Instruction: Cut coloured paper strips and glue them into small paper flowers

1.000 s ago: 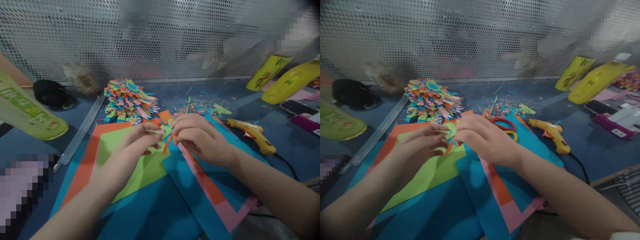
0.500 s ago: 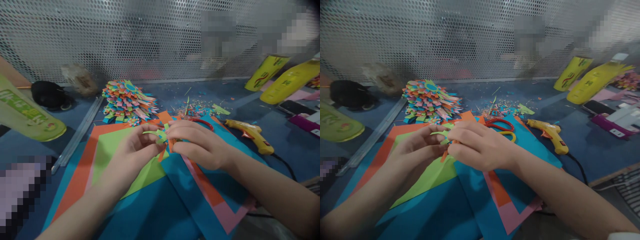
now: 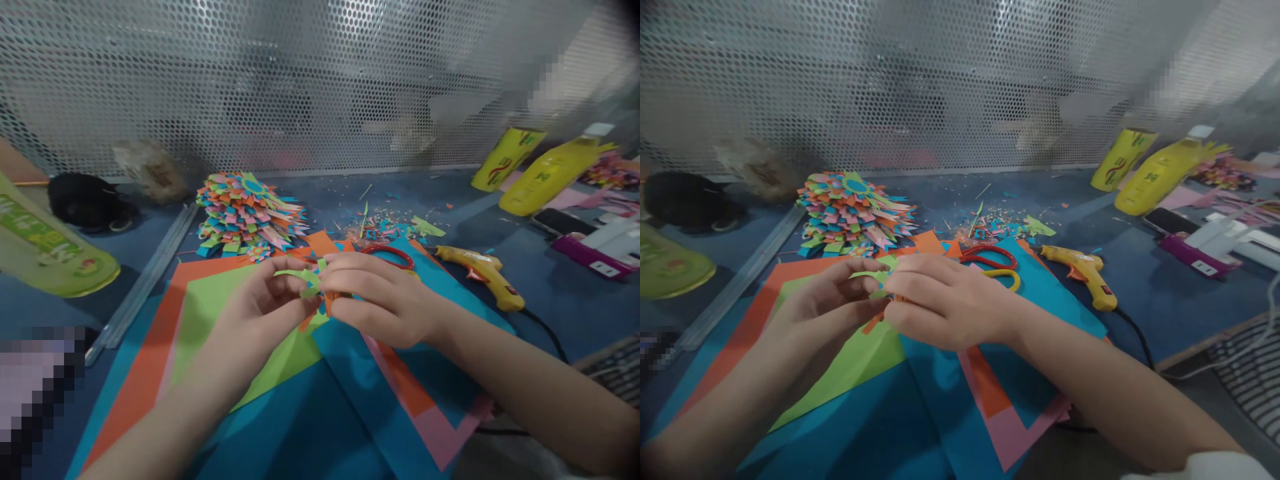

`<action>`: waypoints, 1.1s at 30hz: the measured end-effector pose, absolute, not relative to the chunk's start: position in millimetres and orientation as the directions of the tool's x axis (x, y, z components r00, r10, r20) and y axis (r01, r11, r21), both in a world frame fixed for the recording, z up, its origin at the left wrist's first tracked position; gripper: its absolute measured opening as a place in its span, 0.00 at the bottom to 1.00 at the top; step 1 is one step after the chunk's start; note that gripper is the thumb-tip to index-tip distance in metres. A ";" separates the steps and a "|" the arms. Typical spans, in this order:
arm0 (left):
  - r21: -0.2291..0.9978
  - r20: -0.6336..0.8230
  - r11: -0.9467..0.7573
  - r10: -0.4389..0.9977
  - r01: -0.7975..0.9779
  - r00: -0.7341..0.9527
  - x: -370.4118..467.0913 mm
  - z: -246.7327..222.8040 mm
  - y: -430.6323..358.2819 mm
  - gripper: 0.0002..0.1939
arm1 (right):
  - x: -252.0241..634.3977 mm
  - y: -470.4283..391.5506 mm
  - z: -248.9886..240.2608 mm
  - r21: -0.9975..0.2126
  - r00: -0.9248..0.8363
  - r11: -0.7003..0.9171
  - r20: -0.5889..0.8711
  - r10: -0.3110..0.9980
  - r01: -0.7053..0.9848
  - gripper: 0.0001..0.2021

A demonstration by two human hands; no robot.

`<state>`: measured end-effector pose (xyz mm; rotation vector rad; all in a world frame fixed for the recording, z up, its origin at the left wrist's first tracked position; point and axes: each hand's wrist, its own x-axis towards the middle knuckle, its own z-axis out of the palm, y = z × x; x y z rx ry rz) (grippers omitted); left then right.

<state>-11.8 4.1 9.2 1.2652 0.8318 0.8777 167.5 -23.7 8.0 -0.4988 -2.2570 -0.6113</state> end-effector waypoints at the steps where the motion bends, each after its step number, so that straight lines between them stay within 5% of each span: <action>1: 0.992 -0.039 0.087 0.898 -0.091 0.438 -11.6 9.3 3.9 0.15 | 167.4 -23.7 8.0 0.280 -0.653 0.811 0.740 0.158 0.514 0.05; 33: 0.990 0.041 0.029 0.874 -0.135 0.484 -11.7 14.0 -1.5 0.14 | 164.4 -28.0 10.8 0.326 -0.660 0.800 0.743 0.113 0.504 0.05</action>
